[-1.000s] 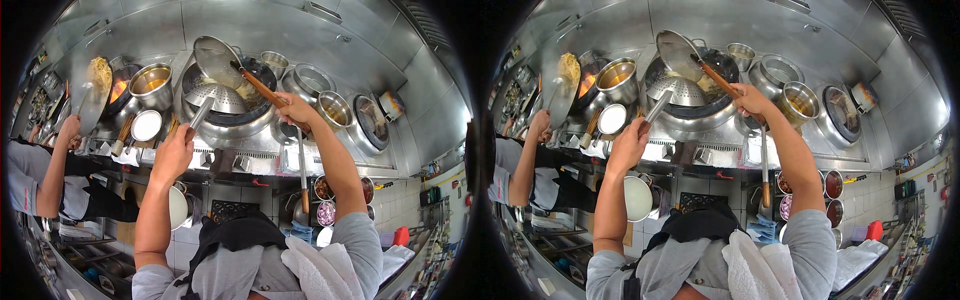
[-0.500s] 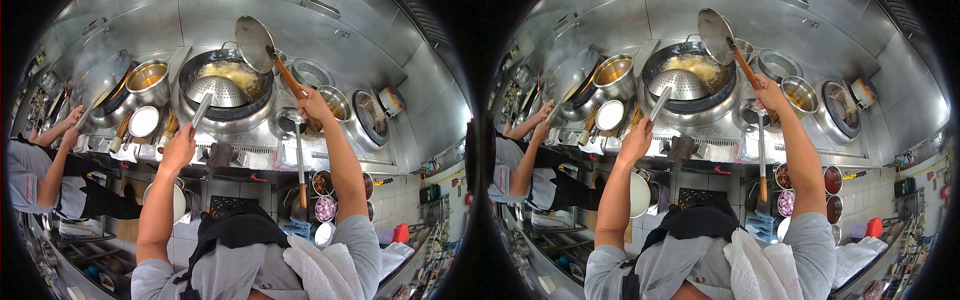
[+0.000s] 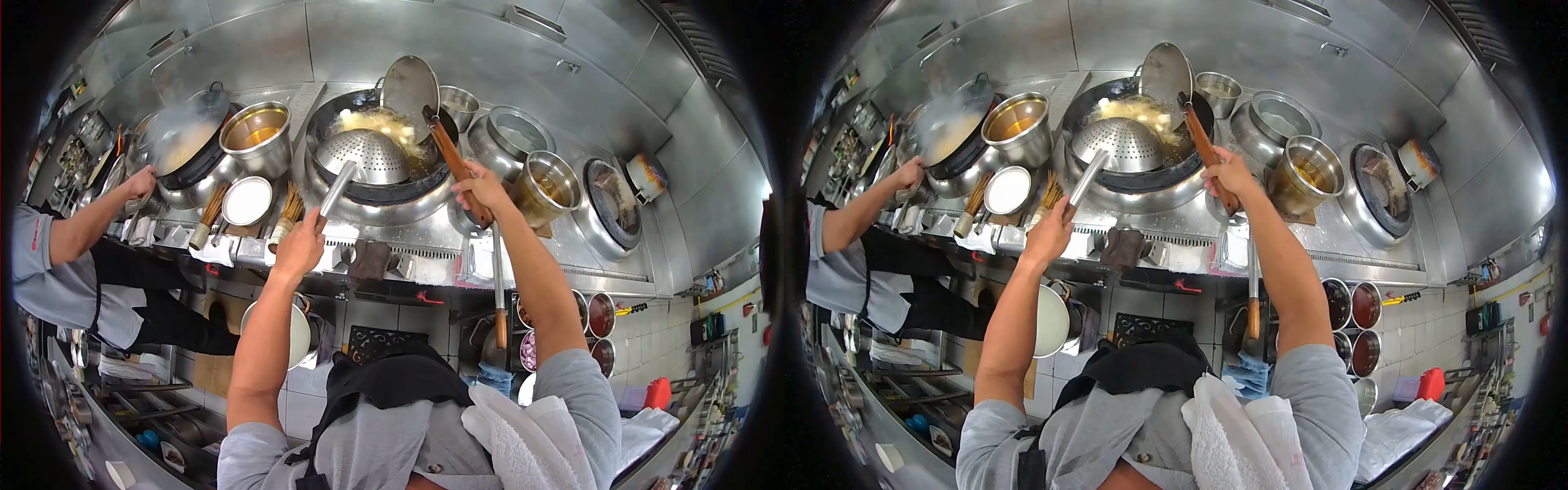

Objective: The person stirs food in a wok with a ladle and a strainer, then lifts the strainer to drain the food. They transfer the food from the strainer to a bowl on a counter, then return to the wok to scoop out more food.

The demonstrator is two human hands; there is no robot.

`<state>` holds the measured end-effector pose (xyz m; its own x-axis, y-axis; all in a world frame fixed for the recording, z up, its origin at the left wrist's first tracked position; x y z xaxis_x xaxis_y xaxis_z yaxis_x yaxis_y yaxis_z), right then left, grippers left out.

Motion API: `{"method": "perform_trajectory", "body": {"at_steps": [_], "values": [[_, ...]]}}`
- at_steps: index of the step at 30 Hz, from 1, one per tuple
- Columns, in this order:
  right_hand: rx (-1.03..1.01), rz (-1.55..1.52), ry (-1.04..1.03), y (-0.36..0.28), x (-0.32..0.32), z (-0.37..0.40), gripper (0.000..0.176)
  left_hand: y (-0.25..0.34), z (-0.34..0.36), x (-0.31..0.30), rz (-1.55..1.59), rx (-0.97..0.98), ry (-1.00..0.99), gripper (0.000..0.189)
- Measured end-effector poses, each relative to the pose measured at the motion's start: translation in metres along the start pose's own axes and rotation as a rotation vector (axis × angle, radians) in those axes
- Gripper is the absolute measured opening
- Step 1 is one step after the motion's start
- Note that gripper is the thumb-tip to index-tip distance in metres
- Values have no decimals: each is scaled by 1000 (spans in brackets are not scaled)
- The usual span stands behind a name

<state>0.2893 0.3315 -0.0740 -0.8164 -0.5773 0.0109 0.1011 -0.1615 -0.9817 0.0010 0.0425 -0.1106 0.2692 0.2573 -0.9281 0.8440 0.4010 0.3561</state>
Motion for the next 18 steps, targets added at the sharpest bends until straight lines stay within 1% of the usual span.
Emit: {"method": "perform_trajectory", "body": {"at_steps": [2,5,8,11,18], "values": [[-7,-22,-49,-1,7,-5,67,-2,0,2,13,1,4,57],[-30,-40,-46,-6,9,-1,67,-4,0,3,-5,-4,-1,58],[-83,28,-12,-19,13,1,70,-5,1,4,10,6,9,58],[-119,104,-32,-35,15,2,68,-7,0,7,17,25,29,58],[-167,293,-58,-66,34,10,66,6,4,-5,20,0,-18,56]]}}
Point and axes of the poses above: each hand's wrist, its own z-axis away from the middle knuckle, its own x-axis out of the palm, y = z × x, the point moved 2 cm from there along -z, towards the middle knuckle, and after that the axes turned 9 degrees about -z, right-handed, at the moved point
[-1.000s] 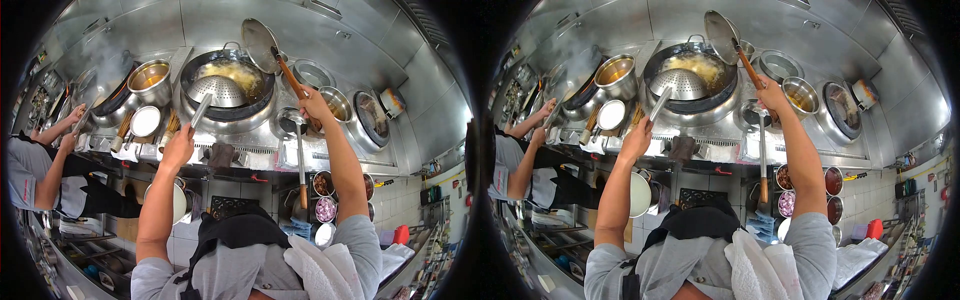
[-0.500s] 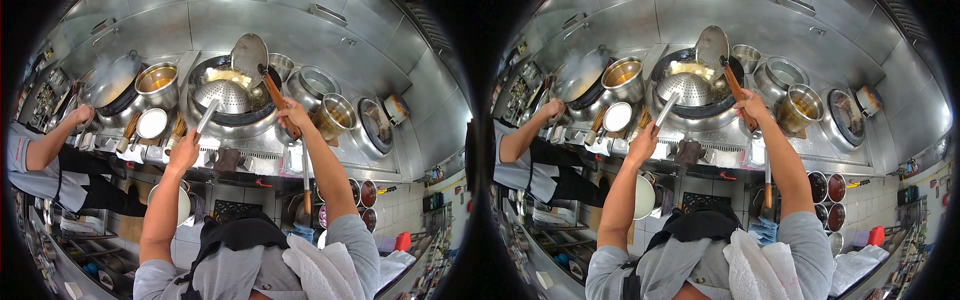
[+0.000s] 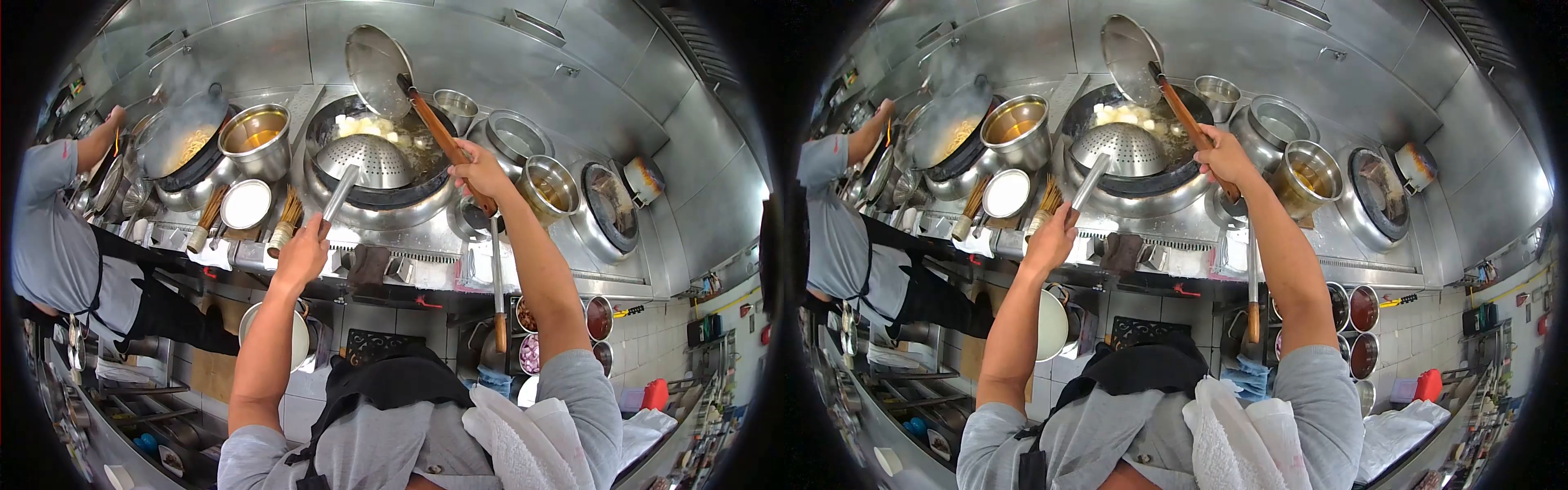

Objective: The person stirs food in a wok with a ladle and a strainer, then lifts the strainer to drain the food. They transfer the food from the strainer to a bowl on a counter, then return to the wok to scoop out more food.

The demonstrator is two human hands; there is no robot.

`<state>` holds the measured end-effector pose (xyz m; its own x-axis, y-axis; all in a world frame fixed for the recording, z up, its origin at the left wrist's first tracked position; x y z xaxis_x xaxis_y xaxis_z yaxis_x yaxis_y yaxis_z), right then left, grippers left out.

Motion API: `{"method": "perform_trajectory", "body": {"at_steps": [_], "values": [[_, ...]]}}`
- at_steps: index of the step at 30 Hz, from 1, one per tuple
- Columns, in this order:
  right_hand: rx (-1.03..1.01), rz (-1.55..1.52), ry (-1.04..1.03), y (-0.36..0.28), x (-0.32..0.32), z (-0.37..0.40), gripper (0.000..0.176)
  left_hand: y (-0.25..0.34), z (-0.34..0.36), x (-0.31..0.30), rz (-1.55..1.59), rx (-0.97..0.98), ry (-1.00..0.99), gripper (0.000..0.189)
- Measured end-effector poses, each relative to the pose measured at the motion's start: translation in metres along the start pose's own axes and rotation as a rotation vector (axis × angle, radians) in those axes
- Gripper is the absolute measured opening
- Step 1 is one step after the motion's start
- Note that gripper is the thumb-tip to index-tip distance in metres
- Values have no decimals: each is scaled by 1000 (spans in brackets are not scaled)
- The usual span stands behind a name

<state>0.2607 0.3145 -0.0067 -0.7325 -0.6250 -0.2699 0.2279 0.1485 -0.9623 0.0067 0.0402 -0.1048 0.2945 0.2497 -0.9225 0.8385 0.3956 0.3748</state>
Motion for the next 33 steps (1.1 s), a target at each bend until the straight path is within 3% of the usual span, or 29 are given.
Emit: {"method": "perform_trajectory", "body": {"at_steps": [5,11,21,25,33], "values": [[1,121,-94,-23,9,-1,67,21,13,-27,56,-10,-10,56],[60,151,-158,-8,13,-10,69,21,20,-35,101,31,55,52],[97,177,35,10,-25,10,68,41,26,-36,342,65,-67,59],[56,210,128,9,-40,22,68,58,30,-37,302,61,-78,61],[114,110,167,43,-55,17,69,50,44,-15,454,87,13,63]]}}
Point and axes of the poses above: each hand's wrist, its own z-axis away from the middle knuckle, its own x-axis out of the palm, y = z × x, the point moved 2 cm from there along -z, towards the middle knuckle, and after that the axes turned 9 degrees about -z, right-handed, at the moved point
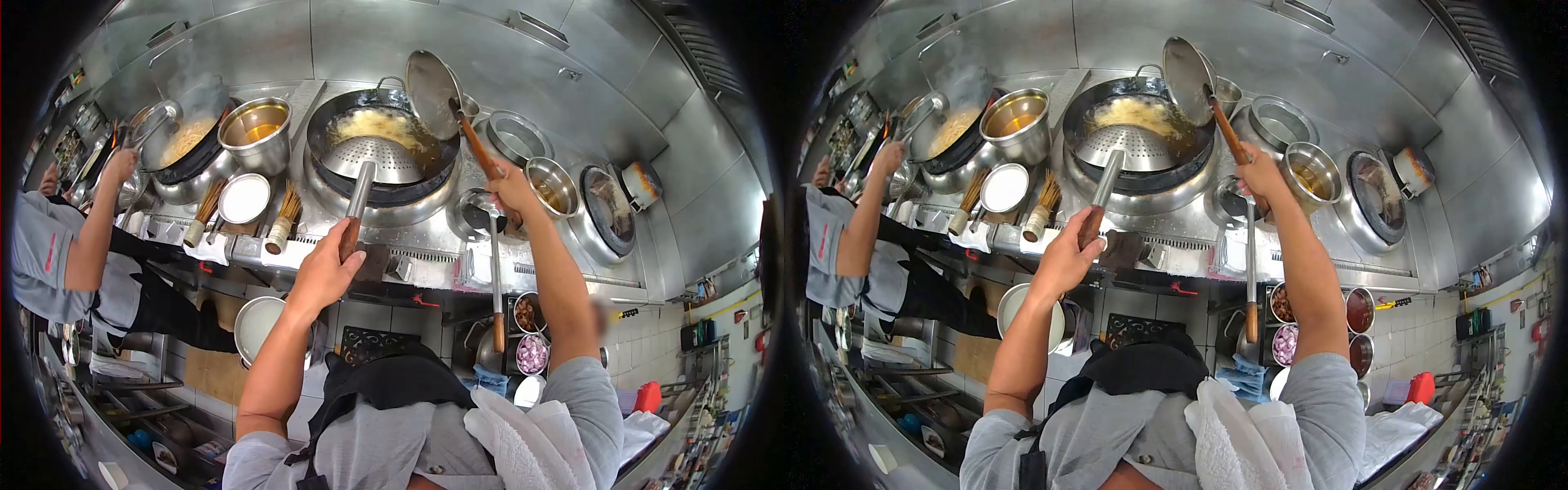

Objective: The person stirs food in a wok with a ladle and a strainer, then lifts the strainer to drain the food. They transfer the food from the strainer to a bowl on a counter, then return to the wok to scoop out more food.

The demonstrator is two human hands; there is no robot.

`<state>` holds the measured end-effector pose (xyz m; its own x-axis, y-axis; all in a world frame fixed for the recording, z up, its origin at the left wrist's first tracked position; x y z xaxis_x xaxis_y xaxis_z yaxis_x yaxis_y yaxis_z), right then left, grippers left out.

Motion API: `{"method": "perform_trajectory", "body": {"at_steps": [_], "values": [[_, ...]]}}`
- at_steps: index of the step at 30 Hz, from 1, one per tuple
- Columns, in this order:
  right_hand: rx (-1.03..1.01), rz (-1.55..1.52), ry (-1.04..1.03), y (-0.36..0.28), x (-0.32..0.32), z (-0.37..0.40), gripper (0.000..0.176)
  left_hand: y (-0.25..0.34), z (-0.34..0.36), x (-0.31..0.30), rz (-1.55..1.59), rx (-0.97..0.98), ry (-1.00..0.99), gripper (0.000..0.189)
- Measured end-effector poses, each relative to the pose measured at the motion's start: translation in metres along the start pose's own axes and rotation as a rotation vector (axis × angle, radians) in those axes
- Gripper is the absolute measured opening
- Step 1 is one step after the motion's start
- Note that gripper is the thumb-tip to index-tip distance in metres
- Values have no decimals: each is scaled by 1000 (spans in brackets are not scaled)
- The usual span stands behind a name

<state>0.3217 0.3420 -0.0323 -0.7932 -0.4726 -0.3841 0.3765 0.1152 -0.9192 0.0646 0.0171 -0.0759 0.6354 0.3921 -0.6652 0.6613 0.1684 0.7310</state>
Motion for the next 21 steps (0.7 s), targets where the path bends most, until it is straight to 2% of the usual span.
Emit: {"method": "perform_trajectory", "body": {"at_steps": [3,9,12,16,19,21], "values": [[100,-241,-54,14,27,3,71,9,6,-2,10,-36,-28,64],[107,-515,-163,19,67,-15,70,17,12,0,-19,-43,-23,66],[73,-479,-214,12,66,-6,65,17,16,-1,13,-86,-26,67],[-1,-437,-139,9,63,6,67,27,27,-7,62,-156,-57,69],[-14,-477,-103,8,57,14,66,8,31,5,158,-208,-60,73],[-9,-515,-79,5,55,17,65,5,32,11,307,-188,2,74]]}}
Point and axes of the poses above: each hand's wrist, its own z-axis away from the middle knuckle, its own x-axis out of the palm, y = z × x, the point moved 2 cm from there along -z, towards the middle knuckle, and after that the axes turned 9 degrees about -z, right-handed, at the moved point
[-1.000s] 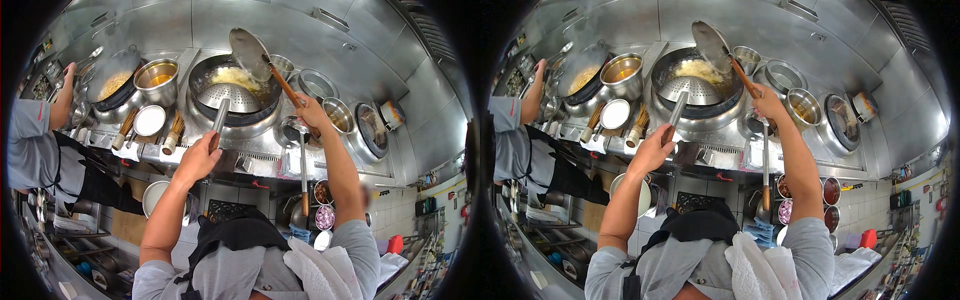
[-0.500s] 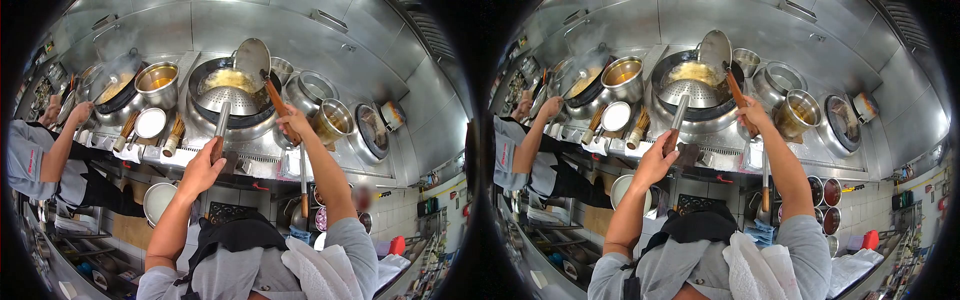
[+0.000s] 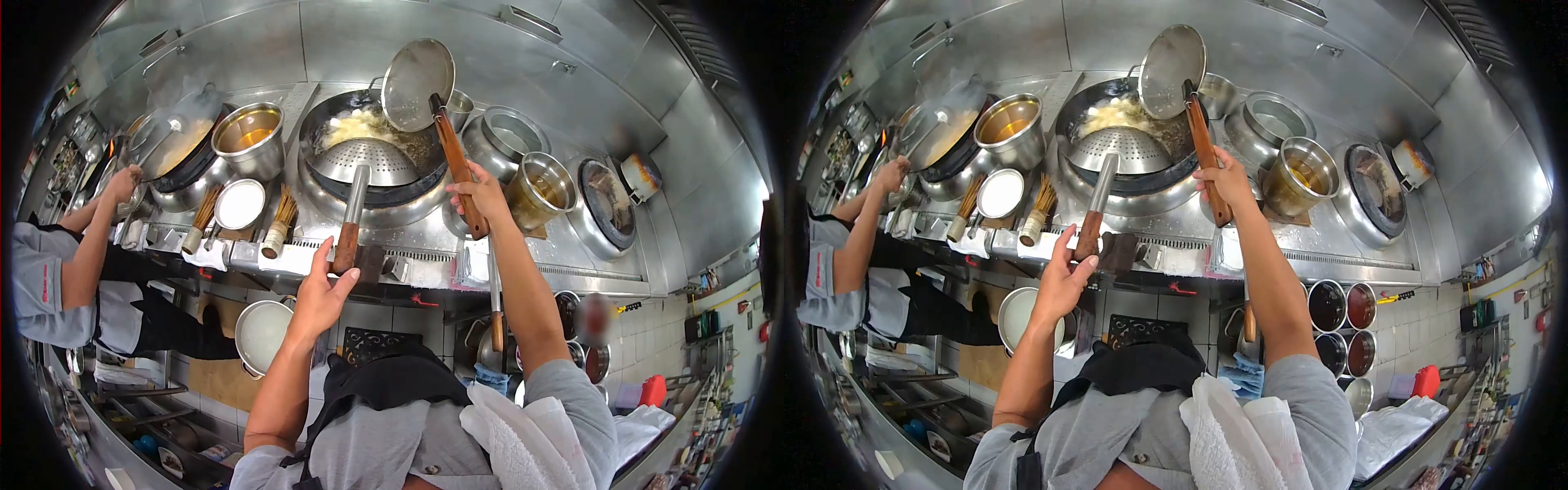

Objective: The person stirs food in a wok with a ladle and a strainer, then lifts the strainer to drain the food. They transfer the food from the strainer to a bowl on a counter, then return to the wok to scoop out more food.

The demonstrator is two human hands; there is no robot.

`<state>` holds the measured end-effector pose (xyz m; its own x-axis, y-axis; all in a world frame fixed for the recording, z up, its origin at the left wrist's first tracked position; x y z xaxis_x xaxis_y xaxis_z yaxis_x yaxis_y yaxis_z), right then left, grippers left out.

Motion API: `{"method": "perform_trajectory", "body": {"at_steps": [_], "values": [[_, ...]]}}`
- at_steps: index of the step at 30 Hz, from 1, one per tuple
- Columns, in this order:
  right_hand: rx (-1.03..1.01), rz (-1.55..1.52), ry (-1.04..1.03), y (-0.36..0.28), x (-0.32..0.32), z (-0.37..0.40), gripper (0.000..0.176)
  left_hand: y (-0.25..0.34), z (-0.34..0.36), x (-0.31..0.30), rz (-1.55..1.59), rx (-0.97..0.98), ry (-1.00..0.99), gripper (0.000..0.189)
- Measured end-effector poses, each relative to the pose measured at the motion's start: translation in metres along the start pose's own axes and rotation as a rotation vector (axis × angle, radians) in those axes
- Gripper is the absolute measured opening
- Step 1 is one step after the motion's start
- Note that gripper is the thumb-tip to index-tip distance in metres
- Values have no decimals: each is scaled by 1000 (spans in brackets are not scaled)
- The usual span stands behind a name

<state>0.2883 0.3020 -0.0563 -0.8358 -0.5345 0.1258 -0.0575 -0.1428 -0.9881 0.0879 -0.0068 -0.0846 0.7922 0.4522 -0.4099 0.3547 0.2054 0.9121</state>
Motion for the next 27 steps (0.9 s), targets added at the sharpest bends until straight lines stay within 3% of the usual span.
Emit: {"method": "perform_trajectory", "body": {"at_steps": [7,16,20,23,27], "values": [[-54,-447,65,0,-23,39,49,6,5,5,206,-88,-13,81],[-266,-904,293,37,-99,125,50,-21,16,19,387,-76,-13,82],[-99,-989,399,79,-140,131,46,-36,21,30,447,-37,-60,80],[-183,-975,483,69,-135,155,46,-51,22,42,478,-6,-99,82],[-118,-750,532,74,-137,159,44,-62,30,44,472,23,-92,84]]}}
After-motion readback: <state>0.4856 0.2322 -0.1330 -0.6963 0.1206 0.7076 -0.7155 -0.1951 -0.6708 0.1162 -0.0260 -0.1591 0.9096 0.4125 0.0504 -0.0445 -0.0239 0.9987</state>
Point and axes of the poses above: each hand's wrist, its own z-axis away from the middle knuckle, its own x-axis out of the palm, y = z × x, the point moved 2 cm from there along -z, towards the middle knuckle, and after that the axes turned 9 degrees about -z, right-handed, at the moved point
